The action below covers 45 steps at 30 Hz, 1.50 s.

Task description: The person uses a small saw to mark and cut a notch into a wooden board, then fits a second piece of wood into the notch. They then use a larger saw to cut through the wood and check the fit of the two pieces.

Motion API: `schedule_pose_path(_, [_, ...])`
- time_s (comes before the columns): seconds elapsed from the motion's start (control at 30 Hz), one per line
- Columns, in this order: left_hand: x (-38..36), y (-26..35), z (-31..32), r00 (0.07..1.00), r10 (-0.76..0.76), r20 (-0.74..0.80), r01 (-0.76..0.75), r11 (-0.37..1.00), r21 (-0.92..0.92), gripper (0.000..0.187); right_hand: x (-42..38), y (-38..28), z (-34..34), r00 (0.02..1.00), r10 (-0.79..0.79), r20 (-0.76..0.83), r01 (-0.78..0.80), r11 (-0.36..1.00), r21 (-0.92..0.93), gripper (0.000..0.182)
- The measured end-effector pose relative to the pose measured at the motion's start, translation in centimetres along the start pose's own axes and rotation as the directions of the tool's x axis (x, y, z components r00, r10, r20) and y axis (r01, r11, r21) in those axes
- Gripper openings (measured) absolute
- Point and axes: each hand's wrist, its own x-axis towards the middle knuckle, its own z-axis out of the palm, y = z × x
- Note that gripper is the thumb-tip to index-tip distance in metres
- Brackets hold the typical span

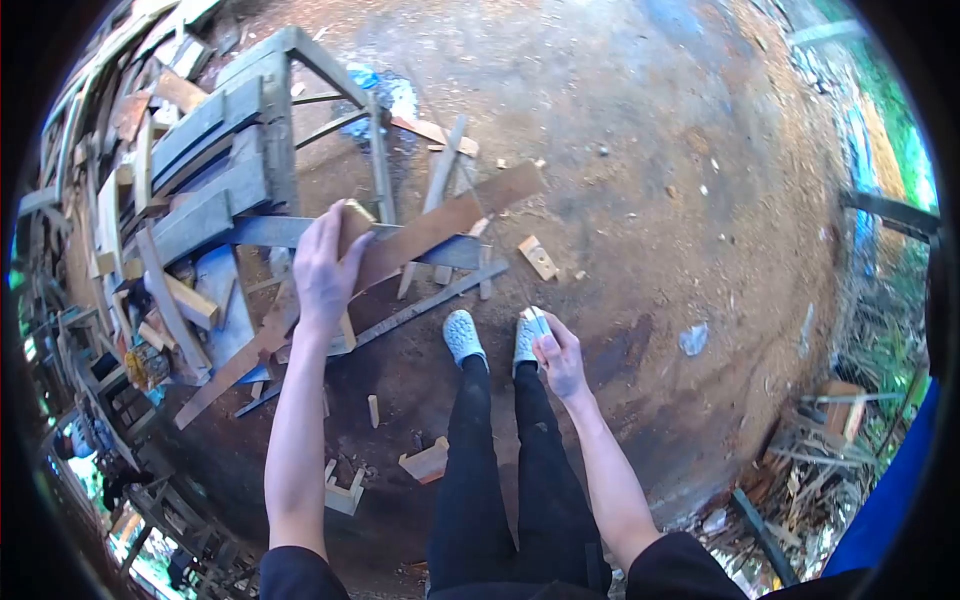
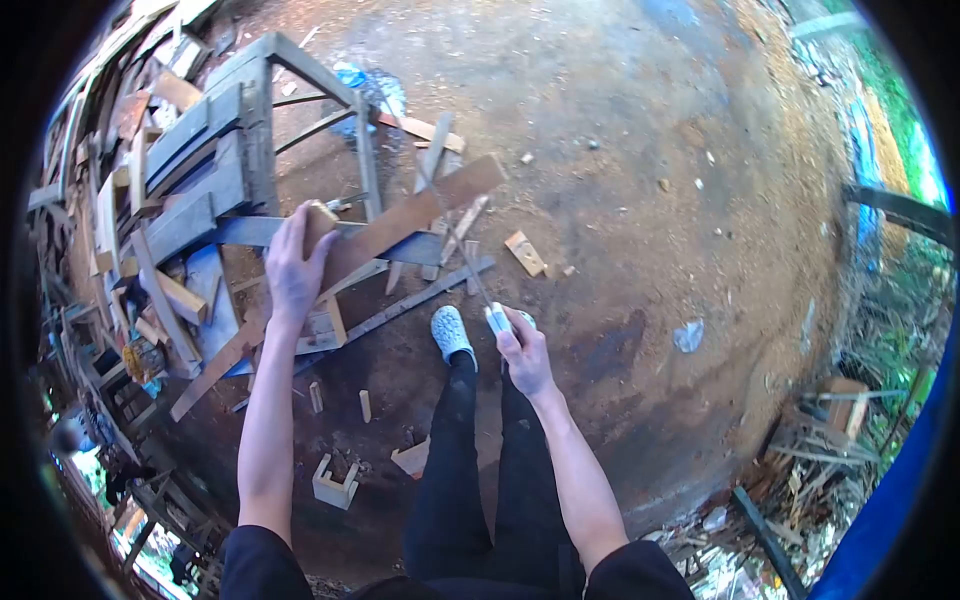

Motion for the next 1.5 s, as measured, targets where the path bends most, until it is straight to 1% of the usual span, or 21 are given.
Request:
schedule_pose_path(0.17, [0.0,-8.5,-6.5,0.986,-0.081,-0.144,0.111,0.971,0.213,0.052,0.3,0.8,0.4,0.999,-0.034,-0.006,0.034,0.999,-0.001,0.061])
schedule_pose_path(0.23, [1.0,-12.5,-8.2,0.985,-0.002,-0.171,0.062,0.936,0.347,0.055,0.3,0.2,0.5,1.0,-0.02,0.004,0.02,1.0,0.012,0.059])
schedule_pose_path(0.3, [2.4,-16.5,-9.8,0.993,0.024,-0.112,0.024,0.913,0.408,0.054,0.3,-0.3,0.5,1.0,-0.027,0.012,0.028,1.0,-0.007,0.054])
schedule_pose_path(0.37, [4.0,-17.9,-9.5,0.997,0.029,-0.075,0.006,0.901,0.434,0.055,0.2,-0.8,0.6,1.0,-0.024,0.003,0.024,0.999,-0.026,0.053])
schedule_pose_path(0.4, [4.7,-18.0,-8.9,0.99,0.056,-0.126,0.014,0.869,0.494,0.058,0.2,-1.0,0.8,1.0,-0.02,0.005,0.02,0.999,-0.033,0.052])
schedule_pose_path(0.43, [5.4,-17.1,-8.6,0.981,0.086,-0.173,0.024,0.834,0.551,0.061,0.1,-1.1,1.1,1.0,-0.02,-0.008,0.02,0.998,-0.051,0.052])
schedule_pose_path(0.5, [5.9,-11.8,-5.9,0.973,0.058,-0.224,0.058,0.875,0.48,0.061,0.1,-1.3,1.7,0.999,-0.031,-0.032,0.029,0.998,-0.047,0.052])
schedule_pose_path(0.53, [5.7,-8.2,-4.2,0.984,0.021,-0.177,0.048,0.925,0.378,0.054,0.0,-1.4,1.8,0.998,-0.038,-0.049,0.036,0.999,-0.038,0.053])
schedule_pose_path(0.57, [5.4,-3.4,-2.7,0.993,0.02,-0.121,0.001,0.985,0.172,0.048,0.0,-0.9,1.6,0.998,-0.038,-0.059,0.036,0.999,-0.041,0.053])
schedule_pose_path(0.6, [5.0,0.6,-1.0,0.996,0.074,-0.05,-0.07,0.995,0.076,0.042,0.1,-0.9,1.6,0.997,-0.041,-0.062,0.039,0.998,-0.043,0.053])
schedule_pose_path(0.63, [4.4,4.2,0.9,0.999,-0.006,0.034,0.005,0.999,0.035,0.037,0.2,-0.9,1.6,0.996,-0.053,-0.072,0.048,0.996,-0.081,0.052])
schedule_pose_path(0.67, [3.9,5.7,4.0,0.998,0.041,0.048,-0.045,0.996,0.078,0.038,0.3,-0.9,1.6,0.994,-0.065,-0.082,0.055,0.991,-0.12,0.051])
schedule_pose_path(0.73, [4.6,8.3,6.7,0.967,-0.151,0.205,0.164,0.986,-0.045,0.045,0.6,-0.8,1.5,0.992,-0.07,-0.1,0.054,0.987,-0.154,0.048])
schedule_pose_path(0.8, [5.5,9.5,7.1,0.895,-0.323,0.307,0.307,0.946,0.099,0.055,0.8,-0.9,1.3,0.994,-0.072,-0.082,0.052,0.973,-0.226,0.044])
schedule_pose_path(0.87, [5.3,9.3,7.6,0.91,-0.308,0.279,0.292,0.951,0.097,0.059,0.8,-0.6,1.2,0.997,-0.031,-0.072,0.016,0.98,-0.2,0.042])
schedule_pose_path(0.97, [5.1,8.7,8.1,0.949,-0.254,0.187,0.234,0.964,0.122,0.062,0.4,-0.3,1.0,0.995,-0.078,-0.064,0.065,0.979,-0.195,0.044])
schedule_pose_path(1.1, [5.1,8.7,8.2,0.965,-0.233,0.121,0.216,0.966,0.143,0.062,-5.6,1.9,-2.3,0.984,-0.166,-0.068,0.142,0.954,-0.265,0.048])
schedule_pose_path(1.27, [5.0,8.8,8.6,0.963,-0.24,0.126,0.221,0.964,0.145,0.064,-9.5,-2.2,-3.7,0.996,0.001,-0.093,-0.023,0.972,-0.236,0.054])
schedule_pose_path(1.3, [5.1,8.8,8.5,0.965,-0.234,0.12,0.216,0.965,0.149,0.065,-9.5,-2.5,-3.3,0.994,-0.005,-0.113,-0.02,0.975,-0.223,0.068])
schedule_pose_path(1.4, [4.9,8.7,8.4,0.962,-0.245,0.119,0.225,0.962,0.155,0.065,-9.6,-2.7,-3.4,0.996,-0.004,-0.093,-0.016,0.978,-0.21,0.054])
schedule_pose_path(1.5, [5.0,8.8,8.4,0.961,-0.247,0.126,0.227,0.961,0.157,0.065,-9.6,-2.1,-3.4,0.996,-0.007,-0.09,-0.011,0.98,-0.199,0.054])
